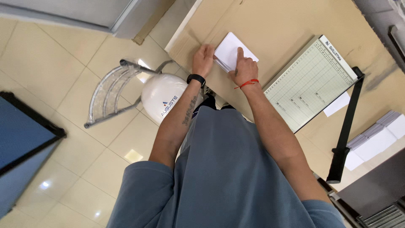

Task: The person uses a paper guillotine to cut sheets of white paper into smaller pieces. They align the paper on the grid, pull the lever to cut, and then stack the cut pieces on the table. The process is repeated multiple times throughout the clip.

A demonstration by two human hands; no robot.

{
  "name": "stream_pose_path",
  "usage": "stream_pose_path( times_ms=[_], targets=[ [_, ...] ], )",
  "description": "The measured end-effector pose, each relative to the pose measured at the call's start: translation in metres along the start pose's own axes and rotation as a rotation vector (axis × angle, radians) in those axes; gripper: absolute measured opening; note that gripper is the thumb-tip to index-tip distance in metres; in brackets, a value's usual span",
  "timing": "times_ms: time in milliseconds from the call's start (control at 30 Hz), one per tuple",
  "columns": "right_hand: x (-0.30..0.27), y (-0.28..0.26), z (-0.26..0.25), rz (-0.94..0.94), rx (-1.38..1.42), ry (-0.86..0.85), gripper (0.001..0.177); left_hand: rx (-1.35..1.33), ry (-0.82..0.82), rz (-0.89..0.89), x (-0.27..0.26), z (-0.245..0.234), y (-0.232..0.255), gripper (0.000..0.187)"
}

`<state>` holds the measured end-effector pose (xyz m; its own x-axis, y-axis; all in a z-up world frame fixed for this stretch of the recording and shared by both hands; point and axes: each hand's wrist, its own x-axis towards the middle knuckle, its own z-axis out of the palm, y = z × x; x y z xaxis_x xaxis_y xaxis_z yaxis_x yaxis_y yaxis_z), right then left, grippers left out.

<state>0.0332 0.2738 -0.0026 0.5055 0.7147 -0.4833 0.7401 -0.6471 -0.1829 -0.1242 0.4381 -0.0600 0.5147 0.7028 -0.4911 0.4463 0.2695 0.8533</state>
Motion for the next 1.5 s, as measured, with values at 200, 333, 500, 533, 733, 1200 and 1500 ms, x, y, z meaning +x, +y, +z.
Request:
stream_pose_path(
  times_ms=[200, 333, 500, 533, 733, 1200, 1500],
  targets=[
    [-0.010, 0.000, -0.009, -0.016, 0.115, 0.006, 0.128, 0.361, -0.048, 0.013, 0.026, 0.013, -0.003, 0.038],
    [-0.022, 0.006, -0.009, 0.002, 0.179, 0.012, 0.107, 0.404, -0.090, 0.024, 0.021, 0.016, -0.003, 0.038],
    [-0.052, 0.042, 0.004, 0.037, 0.362, 0.156, 0.065, 0.484, -0.100, 0.134, 0.019, 0.016, -0.006, 0.031],
    [-0.066, 0.052, 0.009, 0.049, 0.369, 0.170, 0.065, 0.492, -0.112, 0.148, 0.013, 0.017, -0.005, 0.031],
    [-0.154, 0.099, 0.019, 0.323, 0.983, 0.331, 0.050, 0.321, -0.120, 0.277, -0.041, 0.050, 0.023, 0.027],
    [-0.287, 0.224, 0.095, 0.932, 1.640, 0.858, 0.015, 0.199, -0.679, 0.086, -0.158, 0.242, -0.030, 0.025],
    [-0.298, 0.408, 0.196, 1.016, 1.331, 1.051, 0.012, 0.462, -0.711, 0.490, -0.161, 0.304, 0.040, 0.031]
  ],
)
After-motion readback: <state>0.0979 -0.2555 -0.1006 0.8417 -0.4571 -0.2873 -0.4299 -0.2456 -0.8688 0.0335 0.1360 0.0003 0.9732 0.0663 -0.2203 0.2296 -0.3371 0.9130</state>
